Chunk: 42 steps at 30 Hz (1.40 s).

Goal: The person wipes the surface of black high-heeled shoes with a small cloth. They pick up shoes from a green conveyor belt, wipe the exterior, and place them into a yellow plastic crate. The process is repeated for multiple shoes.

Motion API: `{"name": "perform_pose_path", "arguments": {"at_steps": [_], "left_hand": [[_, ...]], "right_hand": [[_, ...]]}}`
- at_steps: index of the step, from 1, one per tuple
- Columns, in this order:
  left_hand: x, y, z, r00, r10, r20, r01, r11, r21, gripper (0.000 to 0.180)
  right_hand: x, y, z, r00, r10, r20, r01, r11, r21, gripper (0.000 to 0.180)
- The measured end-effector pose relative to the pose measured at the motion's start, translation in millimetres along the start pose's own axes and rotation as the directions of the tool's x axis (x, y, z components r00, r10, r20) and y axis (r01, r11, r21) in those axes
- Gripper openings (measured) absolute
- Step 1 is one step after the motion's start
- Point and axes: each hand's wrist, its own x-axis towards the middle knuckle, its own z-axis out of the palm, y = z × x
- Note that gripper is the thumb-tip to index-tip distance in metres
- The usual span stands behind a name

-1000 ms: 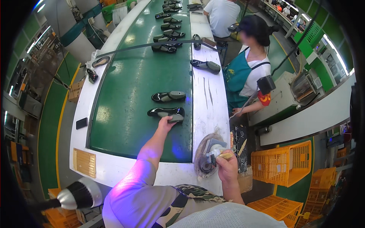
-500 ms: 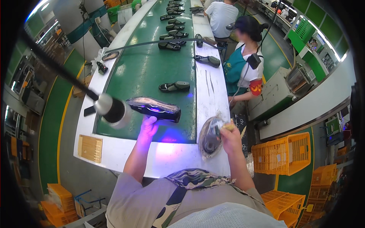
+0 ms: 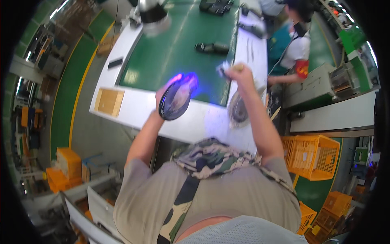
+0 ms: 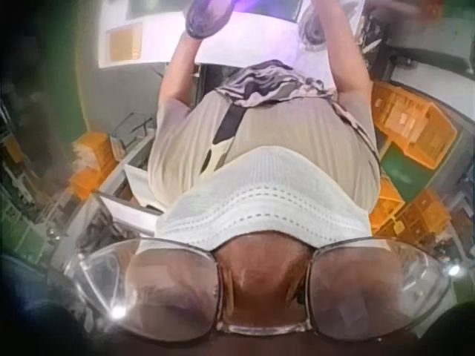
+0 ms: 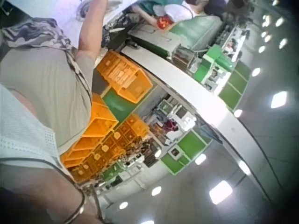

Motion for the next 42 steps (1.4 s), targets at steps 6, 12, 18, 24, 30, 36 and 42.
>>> {"name": "perform_pose_path", "arguments": {"at_steps": [6, 12, 18, 24, 30, 36, 42], "left_hand": [[-10, 55, -32, 0.958, 0.286, -0.014, -0.265, 0.905, 0.334, 0.053], [-24, 90, -32, 0.894, 0.446, 0.049, -0.401, 0.745, 0.533, 0.052], [-36, 101, -29, 0.880, 0.464, 0.102, -0.425, 0.672, 0.607, 0.051], [-48, 110, -18, 0.976, 0.211, 0.056, -0.204, 0.789, 0.580, 0.059], [-61, 103, -4, 0.998, -0.064, 0.018, 0.043, 0.830, 0.556, 0.064], [-72, 107, -1, 0.894, -0.428, 0.136, 0.345, 0.848, 0.402, 0.053], [-86, 122, 6, 0.763, -0.613, 0.203, 0.573, 0.788, 0.225, 0.056]], "right_hand": [[-13, -10, 61, 0.955, -0.004, 0.296, -0.055, 0.980, 0.193, 0.021], [-21, 4, 88, 0.897, -0.032, 0.441, -0.049, 0.984, 0.170, 0.019], [-43, 6, 99, 0.851, 0.148, 0.504, -0.261, 0.952, 0.161, 0.017], [-63, -23, 102, 0.781, 0.194, 0.594, -0.373, 0.907, 0.194, 0.019], [-60, -44, 100, 0.725, 0.070, 0.686, -0.176, 0.981, 0.086, 0.021], [-39, -33, 99, 0.682, -0.079, 0.727, 0.033, 0.996, 0.078, 0.021], [-32, -15, 102, 0.619, -0.155, 0.770, 0.121, 0.987, 0.102, 0.021]]}}
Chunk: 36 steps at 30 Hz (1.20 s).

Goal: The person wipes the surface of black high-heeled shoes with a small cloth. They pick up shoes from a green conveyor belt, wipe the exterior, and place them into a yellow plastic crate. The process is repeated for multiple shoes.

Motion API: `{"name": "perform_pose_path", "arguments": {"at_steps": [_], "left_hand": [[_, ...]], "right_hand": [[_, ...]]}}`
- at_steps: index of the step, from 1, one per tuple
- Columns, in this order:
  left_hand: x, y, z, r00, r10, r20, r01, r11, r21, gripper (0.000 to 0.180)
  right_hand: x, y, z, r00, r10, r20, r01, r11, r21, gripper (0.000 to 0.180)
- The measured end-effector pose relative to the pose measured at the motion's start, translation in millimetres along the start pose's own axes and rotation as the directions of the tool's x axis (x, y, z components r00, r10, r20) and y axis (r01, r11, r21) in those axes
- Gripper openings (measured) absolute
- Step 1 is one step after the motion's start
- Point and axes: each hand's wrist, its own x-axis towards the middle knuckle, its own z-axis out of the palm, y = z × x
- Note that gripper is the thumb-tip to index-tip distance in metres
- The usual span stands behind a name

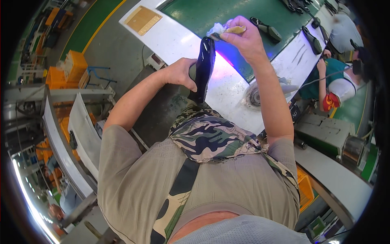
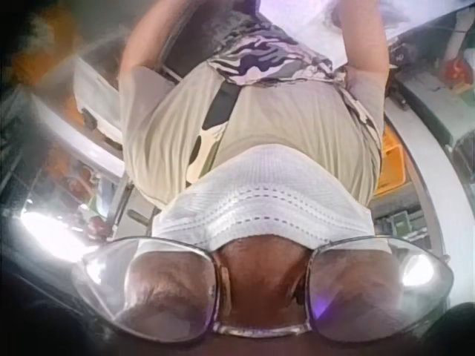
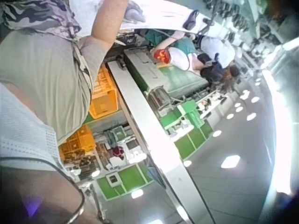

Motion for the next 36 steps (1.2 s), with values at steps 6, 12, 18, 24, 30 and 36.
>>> {"name": "perform_pose_path", "arguments": {"at_steps": [6, 12, 18, 24, 30, 36], "left_hand": [[-22, -26, 15, 0.999, -0.047, -0.018, 0.037, 0.933, -0.358, 0.079], [-46, -45, 22, 0.992, -0.119, -0.050, 0.054, 0.739, -0.672, 0.077], [-78, -81, 25, 0.976, -0.127, -0.175, -0.082, 0.531, -0.843, 0.068], [-123, -120, 28, 0.914, -0.186, -0.361, -0.248, 0.448, -0.859, 0.065], [-175, -151, 46, 0.800, -0.286, -0.527, -0.448, 0.299, -0.842, 0.054], [-224, -183, 65, 0.737, -0.259, -0.625, -0.656, -0.047, -0.754, 0.046]], "right_hand": [[-1, 18, 21, 0.984, -0.074, 0.163, 0.097, 0.986, -0.136, 0.023], [-14, 43, 52, 0.967, -0.016, 0.253, 0.057, 0.986, -0.159, 0.023], [-31, 62, 93, 0.929, 0.116, 0.353, -0.071, 0.988, -0.138, 0.024], [-41, 66, 133, 0.791, 0.289, 0.540, -0.229, 0.957, -0.176, 0.025], [-43, 72, 166, 0.720, 0.344, 0.602, -0.307, 0.937, -0.168, 0.024], [-59, 89, 220, 0.804, 0.453, 0.386, -0.520, 0.850, 0.085, 0.020]]}}
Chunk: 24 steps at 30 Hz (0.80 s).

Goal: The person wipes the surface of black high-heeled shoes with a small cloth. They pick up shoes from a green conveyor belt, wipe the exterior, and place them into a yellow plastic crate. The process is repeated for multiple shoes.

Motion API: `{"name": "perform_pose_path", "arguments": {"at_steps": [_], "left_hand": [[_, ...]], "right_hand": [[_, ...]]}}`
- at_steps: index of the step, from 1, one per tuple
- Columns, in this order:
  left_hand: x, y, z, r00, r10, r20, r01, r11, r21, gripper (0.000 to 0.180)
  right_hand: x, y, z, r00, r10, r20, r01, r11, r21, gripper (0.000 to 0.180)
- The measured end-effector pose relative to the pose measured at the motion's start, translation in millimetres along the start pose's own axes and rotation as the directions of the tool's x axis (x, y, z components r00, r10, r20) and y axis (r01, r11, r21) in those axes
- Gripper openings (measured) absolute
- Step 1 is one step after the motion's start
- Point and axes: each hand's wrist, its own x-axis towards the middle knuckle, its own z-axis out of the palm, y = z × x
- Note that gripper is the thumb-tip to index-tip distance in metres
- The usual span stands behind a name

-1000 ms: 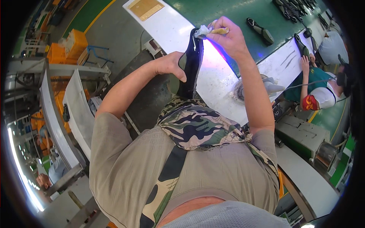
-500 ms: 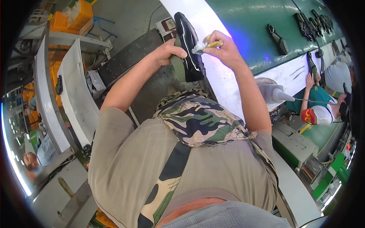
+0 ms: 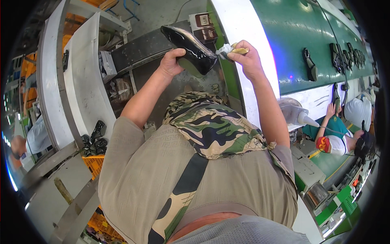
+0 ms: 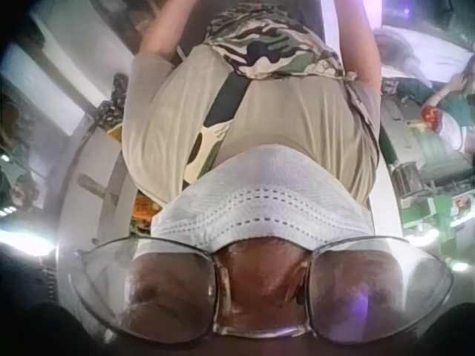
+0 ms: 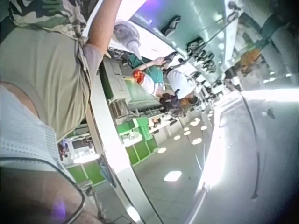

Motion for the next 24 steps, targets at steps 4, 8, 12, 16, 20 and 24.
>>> {"name": "perform_pose_path", "arguments": {"at_steps": [4, 8, 12, 16, 20, 24], "left_hand": [[-23, 9, -15, 0.991, 0.127, -0.032, -0.129, 0.990, -0.056, 0.046], [-48, 16, -33, 0.945, 0.304, -0.118, -0.291, 0.950, 0.117, 0.046], [-75, 23, -36, 0.859, 0.469, -0.207, -0.377, 0.851, 0.367, 0.043], [-96, 25, -39, 0.747, 0.630, -0.213, -0.431, 0.703, 0.566, 0.050], [-117, 32, -53, 0.705, 0.673, -0.223, -0.396, 0.634, 0.664, 0.052], [-139, 39, -88, 0.620, 0.655, -0.432, -0.403, 0.739, 0.541, 0.043]], "right_hand": [[12, 27, 34, 0.996, 0.072, -0.051, -0.062, 0.984, 0.169, 0.021], [17, 38, 64, 0.986, 0.133, -0.105, -0.109, 0.973, 0.203, 0.023], [23, 49, 88, 0.962, 0.224, -0.154, -0.203, 0.969, 0.138, 0.023], [29, 55, 118, 0.954, 0.279, -0.109, -0.256, 0.949, 0.186, 0.019], [45, 69, 148, 0.945, 0.320, -0.059, -0.317, 0.946, 0.065, 0.017], [58, 64, 175, 0.945, 0.326, 0.022, -0.327, 0.944, 0.052, 0.017]]}}
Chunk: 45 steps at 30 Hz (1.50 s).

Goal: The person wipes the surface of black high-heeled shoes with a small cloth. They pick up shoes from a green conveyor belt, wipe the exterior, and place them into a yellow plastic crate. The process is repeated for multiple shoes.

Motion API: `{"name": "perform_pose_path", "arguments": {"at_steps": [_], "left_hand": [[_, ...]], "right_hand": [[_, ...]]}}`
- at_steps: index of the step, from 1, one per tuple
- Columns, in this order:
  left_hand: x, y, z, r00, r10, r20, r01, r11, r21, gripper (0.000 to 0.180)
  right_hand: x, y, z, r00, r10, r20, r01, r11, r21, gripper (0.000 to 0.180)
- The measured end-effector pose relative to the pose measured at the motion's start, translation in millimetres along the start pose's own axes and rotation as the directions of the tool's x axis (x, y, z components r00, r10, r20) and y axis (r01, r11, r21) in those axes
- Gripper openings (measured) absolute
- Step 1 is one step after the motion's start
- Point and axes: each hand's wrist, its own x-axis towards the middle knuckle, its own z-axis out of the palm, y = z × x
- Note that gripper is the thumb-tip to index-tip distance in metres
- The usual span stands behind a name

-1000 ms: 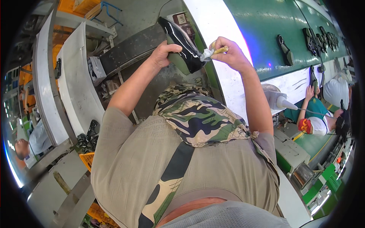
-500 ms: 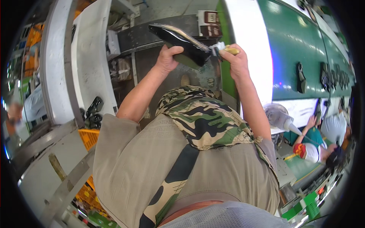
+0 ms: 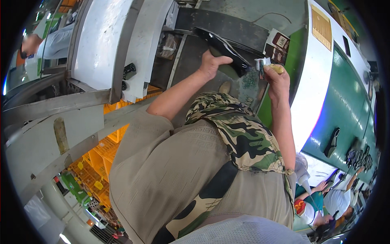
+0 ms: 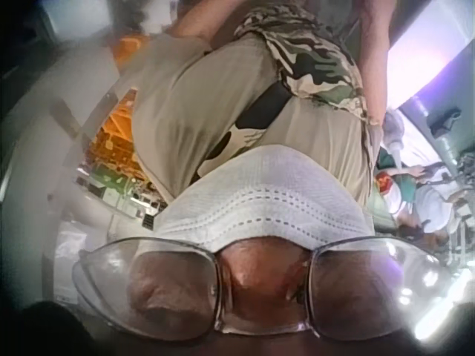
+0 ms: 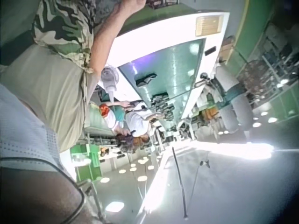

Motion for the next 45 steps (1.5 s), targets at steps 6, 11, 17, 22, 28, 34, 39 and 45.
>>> {"name": "perform_pose_path", "arguments": {"at_steps": [6, 11, 17, 22, 28, 34, 39, 45], "left_hand": [[45, 10, -194, 0.868, -0.364, -0.339, 0.314, 0.929, -0.195, 0.020], [49, 79, -391, 0.879, -0.138, -0.457, 0.070, 0.984, -0.162, 0.023], [61, 95, -409, 0.710, 0.009, -0.704, 0.148, 0.976, 0.161, 0.055], [135, -19, -210, 0.734, -0.193, -0.651, 0.412, 0.889, 0.200, 0.039], [154, -126, 63, 0.904, -0.418, -0.090, 0.415, 0.804, 0.425, 0.049], [118, -220, 291, 0.681, -0.680, 0.274, 0.423, 0.670, 0.611, 0.046], [82, -325, 446, 0.336, -0.860, 0.384, 0.465, 0.506, 0.726, 0.039], [16, -413, 589, 0.197, -0.908, 0.370, 0.375, 0.418, 0.827, 0.054]], "right_hand": [[16, 1, -34, 0.999, 0.021, -0.037, -0.020, 0.999, 0.038, 0.016], [-9, 0, -85, 0.981, 0.049, -0.187, -0.034, 0.996, 0.082, 0.018], [-50, 16, -168, 0.926, 0.055, -0.373, 0.012, 0.985, 0.174, 0.017], [-97, 11, -218, 0.852, 0.055, -0.520, 0.095, 0.962, 0.257, 0.015], [-160, 25, -294, 0.762, -0.009, -0.647, 0.281, 0.906, 0.318, 0.015], [-235, 22, -345, 0.602, -0.093, -0.793, 0.481, 0.835, 0.267, 0.017], [-271, 25, -361, 0.404, -0.086, -0.911, 0.654, 0.723, 0.222, 0.016], [-286, 18, -381, 0.253, -0.045, -0.966, 0.716, 0.680, 0.156, 0.019]]}}
